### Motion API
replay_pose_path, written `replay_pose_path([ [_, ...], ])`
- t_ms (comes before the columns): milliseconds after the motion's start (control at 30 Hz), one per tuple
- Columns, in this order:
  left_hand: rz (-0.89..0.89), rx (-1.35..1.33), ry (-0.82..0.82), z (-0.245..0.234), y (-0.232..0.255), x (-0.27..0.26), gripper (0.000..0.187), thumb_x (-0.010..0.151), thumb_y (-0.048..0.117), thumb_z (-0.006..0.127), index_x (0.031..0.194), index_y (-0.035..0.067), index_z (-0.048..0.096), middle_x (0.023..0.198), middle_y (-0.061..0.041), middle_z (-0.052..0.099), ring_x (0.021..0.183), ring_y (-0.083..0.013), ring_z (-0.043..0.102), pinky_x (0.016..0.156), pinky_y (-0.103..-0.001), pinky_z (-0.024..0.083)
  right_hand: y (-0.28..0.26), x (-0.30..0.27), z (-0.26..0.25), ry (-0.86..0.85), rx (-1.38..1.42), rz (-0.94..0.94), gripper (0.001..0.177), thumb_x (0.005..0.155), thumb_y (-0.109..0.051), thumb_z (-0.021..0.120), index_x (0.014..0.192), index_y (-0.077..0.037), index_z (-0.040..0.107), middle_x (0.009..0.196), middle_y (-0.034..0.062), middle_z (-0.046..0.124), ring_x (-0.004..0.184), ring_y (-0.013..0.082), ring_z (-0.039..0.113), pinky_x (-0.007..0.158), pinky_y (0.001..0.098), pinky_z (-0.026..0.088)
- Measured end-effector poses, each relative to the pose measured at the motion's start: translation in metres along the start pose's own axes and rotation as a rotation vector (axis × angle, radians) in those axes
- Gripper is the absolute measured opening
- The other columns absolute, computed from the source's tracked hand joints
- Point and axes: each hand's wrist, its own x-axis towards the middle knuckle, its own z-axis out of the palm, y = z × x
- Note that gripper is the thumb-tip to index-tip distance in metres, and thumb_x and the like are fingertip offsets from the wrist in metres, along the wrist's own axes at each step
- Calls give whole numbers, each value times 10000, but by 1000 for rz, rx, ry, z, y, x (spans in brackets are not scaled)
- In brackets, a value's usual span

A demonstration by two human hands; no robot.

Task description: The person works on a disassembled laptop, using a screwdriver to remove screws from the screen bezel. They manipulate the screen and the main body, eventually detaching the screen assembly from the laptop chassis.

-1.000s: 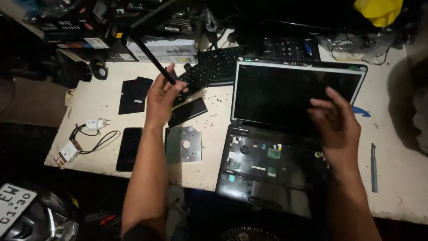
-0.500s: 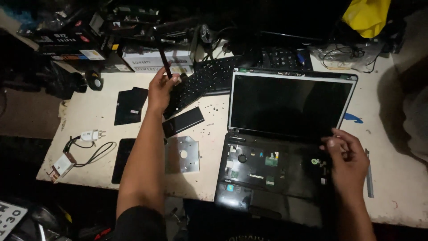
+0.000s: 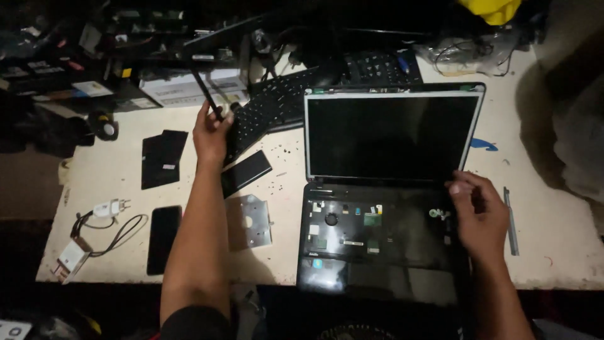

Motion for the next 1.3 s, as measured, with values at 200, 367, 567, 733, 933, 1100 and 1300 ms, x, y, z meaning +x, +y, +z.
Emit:
replay_pose_path([
  [200,-10,-120,8,1,-11,-4,768,908,119,785,1563,195,391,1508,-175,549,1304,-235,590,1107,-350,454,-8,-5,5,-29,-11,99,263,1025,-153,637,1270,-71,687,1124,83,727,1092,176,654,1020,306,482],
  [367,185,-141,118,5,-3,-19,771,925,50,789,1560,159,367,1518,-153,485,1409,-267,478,1187,-377,375,-19,-6,5,-88,-74,119,274,1022,-214,623,1260,-100,696,1140,72,729,1106,191,656,1010,336,473],
  [567,424,-37,156,33,73,-110,468,956,61,672,1393,100,507,1402,-144,496,1358,-309,490,1183,-435,368,-5,7,5,-264,-340,-55,330,1009,-240,610,1301,-120,707,1249,85,693,1145,238,608,977,379,453],
  [733,581,143,-168,72,72,-180,300,942,121,668,1237,168,681,1187,-61,579,1234,-290,560,1119,-456,404,16,14,25,-203,-665,-348,301,1023,-337,713,1166,-86,800,1103,163,756,1158,374,663,1045,492,482],
  [933,749,422,-405,109,47,-231,426,898,187,686,1324,180,689,1221,-35,662,1204,-264,585,1061,-404,426,35,18,39,-284,-839,-473,357,964,-306,653,1283,-178,749,1213,110,725,1212,368,637,1011,512,450],
  [1100,806,541,-401,116,57,-244,407,948,181,610,1339,89,677,1155,-136,677,1146,-337,608,1012,-478,441,50,17,44,-144,-797,-633,305,990,-349,651,1234,-204,763,1092,67,723,1092,323,675,884,469,458],
  [1300,768,607,-407,130,47,-235,268,1015,283,568,1227,210,717,1031,-58,641,1038,-293,604,968,-482,424,55,24,49,7,-780,-827,160,962,-307,705,1095,-249,773,980,-16,652,938,239,650,813,387,463],
])
